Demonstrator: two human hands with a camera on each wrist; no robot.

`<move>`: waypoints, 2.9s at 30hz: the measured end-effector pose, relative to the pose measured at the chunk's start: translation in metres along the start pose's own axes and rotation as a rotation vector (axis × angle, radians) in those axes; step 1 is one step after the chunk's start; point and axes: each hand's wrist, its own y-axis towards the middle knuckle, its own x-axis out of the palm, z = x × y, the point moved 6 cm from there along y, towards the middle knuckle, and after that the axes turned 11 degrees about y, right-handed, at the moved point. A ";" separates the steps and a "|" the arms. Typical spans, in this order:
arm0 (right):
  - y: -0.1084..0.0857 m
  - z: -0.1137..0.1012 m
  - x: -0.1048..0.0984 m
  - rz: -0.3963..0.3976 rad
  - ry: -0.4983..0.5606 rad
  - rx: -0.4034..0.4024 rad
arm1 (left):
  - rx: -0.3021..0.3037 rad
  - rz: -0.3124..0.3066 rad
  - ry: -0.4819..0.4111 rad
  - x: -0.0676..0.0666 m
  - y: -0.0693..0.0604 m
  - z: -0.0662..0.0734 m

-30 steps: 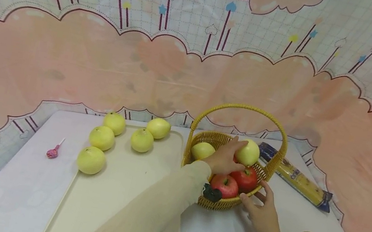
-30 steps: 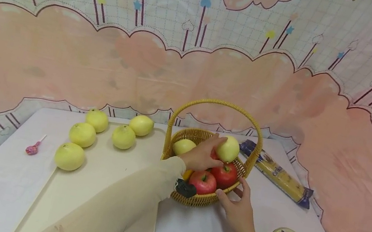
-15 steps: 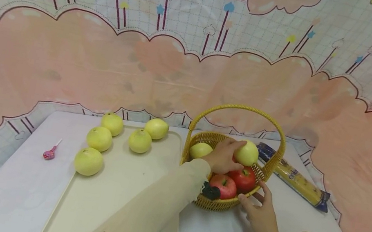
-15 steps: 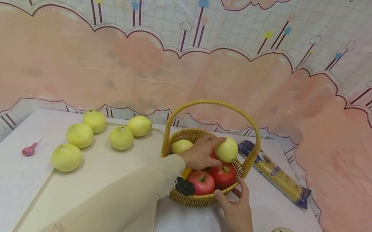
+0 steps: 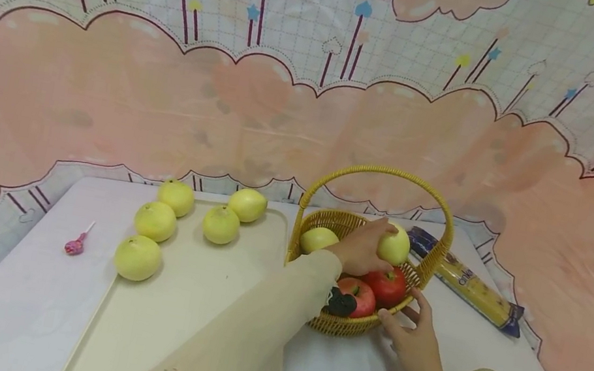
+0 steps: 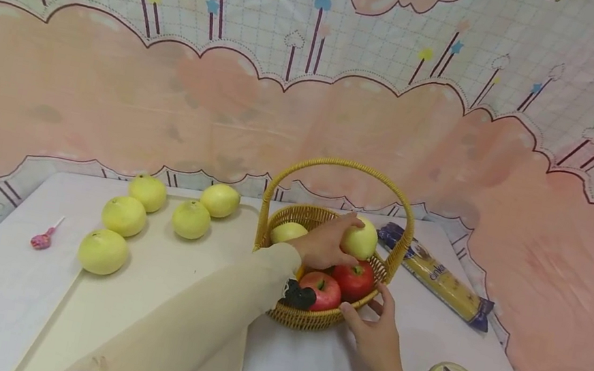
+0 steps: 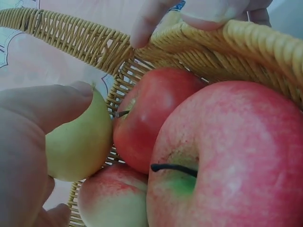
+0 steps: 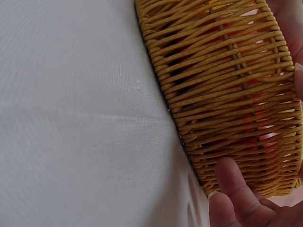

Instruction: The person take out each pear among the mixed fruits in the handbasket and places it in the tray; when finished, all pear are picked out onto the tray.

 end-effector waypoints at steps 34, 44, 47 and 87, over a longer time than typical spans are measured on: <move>0.001 0.001 -0.001 0.000 0.001 -0.006 | -0.010 0.086 0.064 0.001 0.009 0.005; 0.000 -0.001 0.000 0.000 -0.007 -0.004 | -0.074 0.156 -0.029 -0.005 0.005 0.004; 0.000 0.000 0.000 -0.002 -0.012 0.000 | -0.090 0.130 -0.025 -0.004 0.003 0.005; -0.003 -0.003 0.001 0.009 -0.005 -0.018 | 0.022 0.053 -0.122 -0.015 -0.058 -0.027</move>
